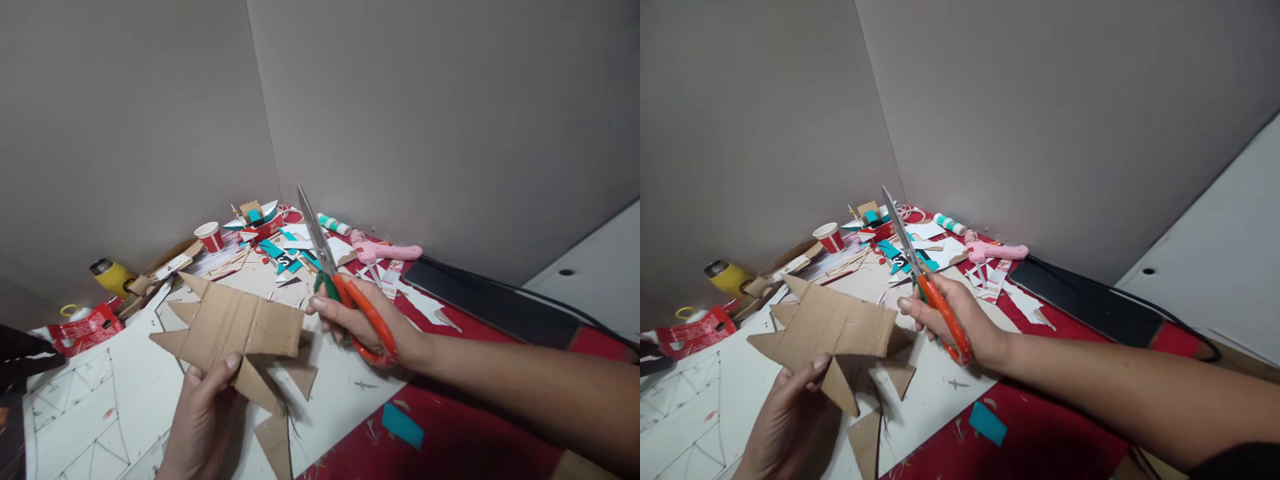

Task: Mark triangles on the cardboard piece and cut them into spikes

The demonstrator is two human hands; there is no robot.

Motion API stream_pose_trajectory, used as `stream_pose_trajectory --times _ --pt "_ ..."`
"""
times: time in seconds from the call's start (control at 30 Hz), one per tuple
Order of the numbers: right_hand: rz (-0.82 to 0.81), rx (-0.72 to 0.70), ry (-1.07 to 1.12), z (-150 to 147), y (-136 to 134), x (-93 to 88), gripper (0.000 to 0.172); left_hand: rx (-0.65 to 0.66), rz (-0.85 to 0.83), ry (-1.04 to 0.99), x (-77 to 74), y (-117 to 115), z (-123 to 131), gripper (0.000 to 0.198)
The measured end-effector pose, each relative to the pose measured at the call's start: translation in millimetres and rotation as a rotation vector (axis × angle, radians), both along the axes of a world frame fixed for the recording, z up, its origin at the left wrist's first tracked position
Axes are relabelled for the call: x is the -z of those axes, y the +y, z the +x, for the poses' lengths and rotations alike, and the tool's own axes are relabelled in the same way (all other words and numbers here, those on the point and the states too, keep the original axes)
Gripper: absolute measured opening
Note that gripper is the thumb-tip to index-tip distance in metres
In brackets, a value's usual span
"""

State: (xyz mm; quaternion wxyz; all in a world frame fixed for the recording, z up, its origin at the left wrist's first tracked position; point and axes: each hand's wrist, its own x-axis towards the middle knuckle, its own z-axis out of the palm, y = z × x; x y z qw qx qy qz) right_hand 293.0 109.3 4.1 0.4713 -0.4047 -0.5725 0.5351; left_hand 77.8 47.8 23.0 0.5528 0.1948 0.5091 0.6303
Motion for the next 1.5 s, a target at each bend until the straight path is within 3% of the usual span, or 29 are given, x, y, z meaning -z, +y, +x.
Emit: stream_pose_trajectory --times 0.17,0.4,0.6,0.87,1.27,1.5 --pt "-0.151 -0.179 0.152 -6 1 0.6 0.038 0.138 -0.083 0.027 -1.6 -6 5 0.031" --pt "-0.242 -0.377 0.134 -7 -13 1.5 0.026 0.323 -0.028 0.078 -2.3 -7 2 0.017" --pt "-0.111 -0.212 0.145 -4 -12 -3.1 0.021 0.335 -0.017 0.059 -5.4 -9 8 0.027" --pt "-0.094 -0.220 0.175 -6 -13 1.3 0.020 0.286 -0.107 -0.038 2.2 -20 24 0.045" --pt "-0.160 -0.235 0.173 -7 -12 5.2 0.025 0.261 -0.071 0.005 14.2 -16 25 0.036" --pt "-0.144 -0.215 0.137 -7 -9 3.5 0.027 0.321 -0.070 -0.010 13.2 -16 24 0.036"
